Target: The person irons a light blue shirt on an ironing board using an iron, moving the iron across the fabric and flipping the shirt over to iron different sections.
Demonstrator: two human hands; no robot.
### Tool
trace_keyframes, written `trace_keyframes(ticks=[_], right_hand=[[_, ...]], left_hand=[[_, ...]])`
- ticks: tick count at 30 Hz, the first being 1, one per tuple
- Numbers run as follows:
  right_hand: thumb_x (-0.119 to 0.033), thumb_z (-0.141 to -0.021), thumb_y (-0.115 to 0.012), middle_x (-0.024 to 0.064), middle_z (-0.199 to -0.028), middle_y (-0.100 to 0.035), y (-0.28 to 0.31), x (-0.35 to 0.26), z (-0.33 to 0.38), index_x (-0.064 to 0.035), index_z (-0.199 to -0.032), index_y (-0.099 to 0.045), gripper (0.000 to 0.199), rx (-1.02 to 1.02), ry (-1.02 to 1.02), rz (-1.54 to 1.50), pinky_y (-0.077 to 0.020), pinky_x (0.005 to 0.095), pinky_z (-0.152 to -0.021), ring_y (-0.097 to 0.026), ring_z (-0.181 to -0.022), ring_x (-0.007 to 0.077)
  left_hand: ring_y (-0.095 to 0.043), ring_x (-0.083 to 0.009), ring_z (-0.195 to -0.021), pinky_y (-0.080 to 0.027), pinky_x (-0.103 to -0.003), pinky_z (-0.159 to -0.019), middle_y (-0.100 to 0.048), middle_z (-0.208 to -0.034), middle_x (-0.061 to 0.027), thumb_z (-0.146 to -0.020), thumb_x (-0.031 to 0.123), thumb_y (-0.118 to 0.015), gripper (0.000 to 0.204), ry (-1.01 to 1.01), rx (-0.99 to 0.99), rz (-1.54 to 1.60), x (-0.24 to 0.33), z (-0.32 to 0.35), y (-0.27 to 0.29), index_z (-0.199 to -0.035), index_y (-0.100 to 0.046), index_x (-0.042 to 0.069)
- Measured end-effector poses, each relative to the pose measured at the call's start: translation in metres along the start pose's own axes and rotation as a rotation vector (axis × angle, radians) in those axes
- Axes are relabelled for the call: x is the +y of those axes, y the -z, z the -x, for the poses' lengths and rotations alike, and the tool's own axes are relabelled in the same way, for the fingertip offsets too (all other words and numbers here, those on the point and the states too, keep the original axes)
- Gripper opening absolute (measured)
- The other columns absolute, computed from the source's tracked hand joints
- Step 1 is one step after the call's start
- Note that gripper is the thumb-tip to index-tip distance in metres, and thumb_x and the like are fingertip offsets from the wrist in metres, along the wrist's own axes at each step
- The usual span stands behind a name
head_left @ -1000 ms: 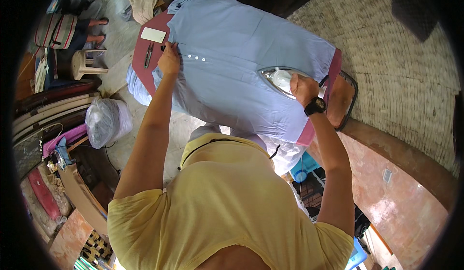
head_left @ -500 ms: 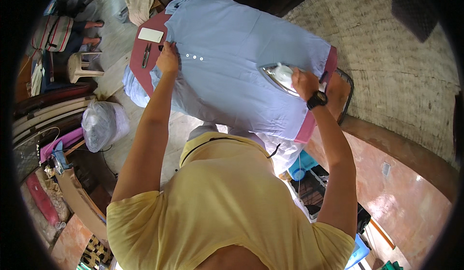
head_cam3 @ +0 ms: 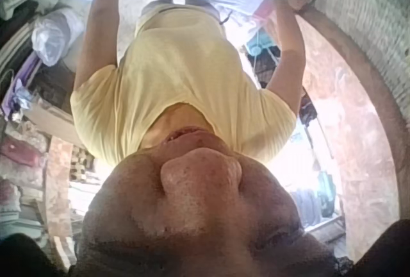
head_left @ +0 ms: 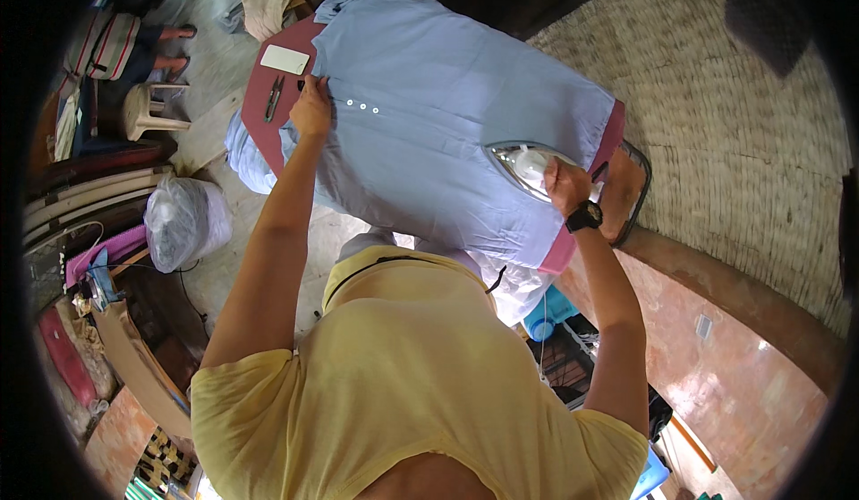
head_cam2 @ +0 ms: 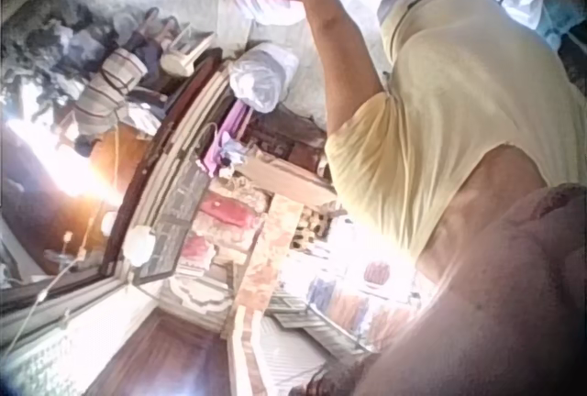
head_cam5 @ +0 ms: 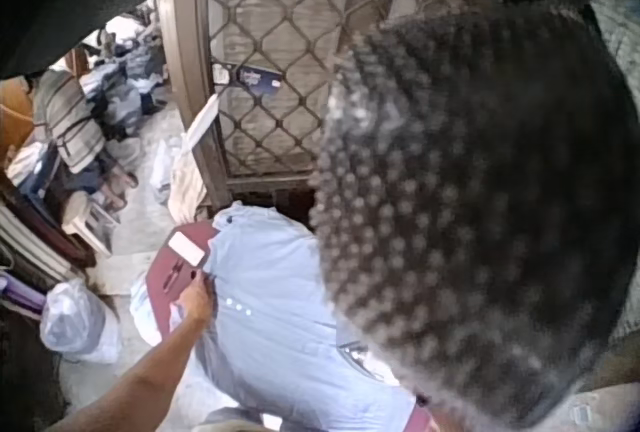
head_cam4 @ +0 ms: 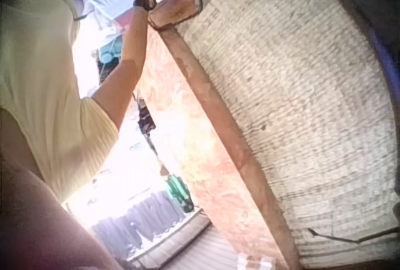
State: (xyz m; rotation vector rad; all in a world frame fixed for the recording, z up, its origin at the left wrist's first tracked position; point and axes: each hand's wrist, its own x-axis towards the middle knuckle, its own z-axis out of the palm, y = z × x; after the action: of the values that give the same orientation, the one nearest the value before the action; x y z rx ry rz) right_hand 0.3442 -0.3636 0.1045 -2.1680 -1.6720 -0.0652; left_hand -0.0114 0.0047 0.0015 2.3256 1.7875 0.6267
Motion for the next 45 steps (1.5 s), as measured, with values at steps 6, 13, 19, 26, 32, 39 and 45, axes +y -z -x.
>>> trace_keyframes(ticks=[6, 13, 19, 26, 32, 39, 45], right_hand=[[-0.031, -0.095, -0.055, 0.0092, -0.056, -0.061, -0.017, -0.048, -0.043, -0.0137, -0.076, -0.064, 0.027, 0.032, 0.012, -0.025, -0.0503, 0.0425, -0.047, -0.062, -0.050, 0.0316], [-0.053, -0.082, -0.071, 0.0123, -0.062, -0.065, -0.021, -0.092, -0.083, -0.0066, -0.078, -0.066, 0.046, -0.048, 0.132, -0.087, -0.0519, 0.0413, -0.050, -0.066, -0.056, 0.0309], [-0.058, -0.071, -0.078, 0.0161, -0.073, -0.069, -0.032, -0.127, -0.115, -0.0020, -0.089, -0.069, 0.060, -0.259, 0.026, -0.149, -0.0545, 0.0409, -0.058, -0.068, -0.065, 0.0334], [-0.063, -0.074, -0.073, 0.0188, -0.077, -0.070, -0.048, -0.158, -0.144, -0.0017, -0.091, -0.069, 0.064, -0.305, 0.112, -0.103, -0.0549, 0.0435, -0.060, -0.069, -0.068, 0.0362], [-0.066, -0.074, -0.070, 0.0215, -0.074, -0.068, -0.057, -0.160, -0.148, -0.0026, -0.090, -0.069, 0.065, -0.359, 0.075, -0.072, -0.0540, 0.0458, -0.060, -0.068, -0.069, 0.0380], [-0.065, -0.072, -0.073, 0.0209, -0.069, -0.067, -0.048, -0.160, -0.142, -0.0030, -0.086, -0.069, 0.063, -0.349, 0.102, -0.068, -0.0530, 0.0465, -0.058, -0.065, -0.064, 0.0395], [-0.061, -0.072, -0.075, 0.0156, -0.070, -0.068, -0.057, -0.165, -0.141, -0.0053, -0.088, -0.071, 0.059, -0.291, 0.110, -0.072, -0.0529, 0.0447, -0.059, -0.067, -0.065, 0.0363]], left_hand=[[-0.066, -0.0396, -0.075, -0.048, -0.053, -0.057, -0.069, -0.087, -0.0119, -0.101, 0.043, -0.043, 0.029, 0.028, 0.004, 0.009, 0.005, 0.000, 0.003, -0.098, -0.046, 0.015], [-0.067, -0.0368, -0.074, -0.050, -0.050, -0.058, -0.069, -0.087, -0.0117, -0.101, 0.040, -0.044, 0.028, -0.002, 0.008, 0.003, 0.005, -0.002, 0.003, -0.096, -0.045, 0.012], [-0.067, -0.0355, -0.073, -0.050, -0.049, -0.057, -0.069, -0.088, -0.0098, -0.100, 0.041, -0.046, 0.030, 0.007, -0.002, 0.004, 0.008, -0.003, 0.009, -0.096, -0.046, 0.011], [-0.067, -0.0338, -0.073, -0.050, -0.047, -0.058, -0.069, -0.087, -0.0085, -0.099, 0.040, -0.048, 0.028, -0.011, 0.047, 0.053, 0.003, -0.003, 0.000, -0.096, -0.048, 0.012], [-0.067, -0.0340, -0.073, -0.050, -0.047, -0.058, -0.069, -0.086, -0.0091, -0.100, 0.040, -0.047, 0.028, 0.020, 0.027, 0.045, 0.008, -0.003, 0.000, -0.096, -0.049, 0.013], [-0.067, -0.0337, -0.070, -0.050, -0.048, -0.055, -0.068, -0.085, -0.0091, -0.100, 0.040, -0.045, 0.028, -0.004, 0.050, 0.045, 0.005, -0.002, -0.005, -0.096, -0.047, 0.013], [-0.066, -0.0334, -0.069, -0.049, -0.047, -0.054, -0.067, -0.087, -0.0090, -0.099, 0.039, -0.048, 0.027, -0.001, 0.028, 0.052, 0.003, 0.000, -0.002, -0.096, -0.047, 0.012]])
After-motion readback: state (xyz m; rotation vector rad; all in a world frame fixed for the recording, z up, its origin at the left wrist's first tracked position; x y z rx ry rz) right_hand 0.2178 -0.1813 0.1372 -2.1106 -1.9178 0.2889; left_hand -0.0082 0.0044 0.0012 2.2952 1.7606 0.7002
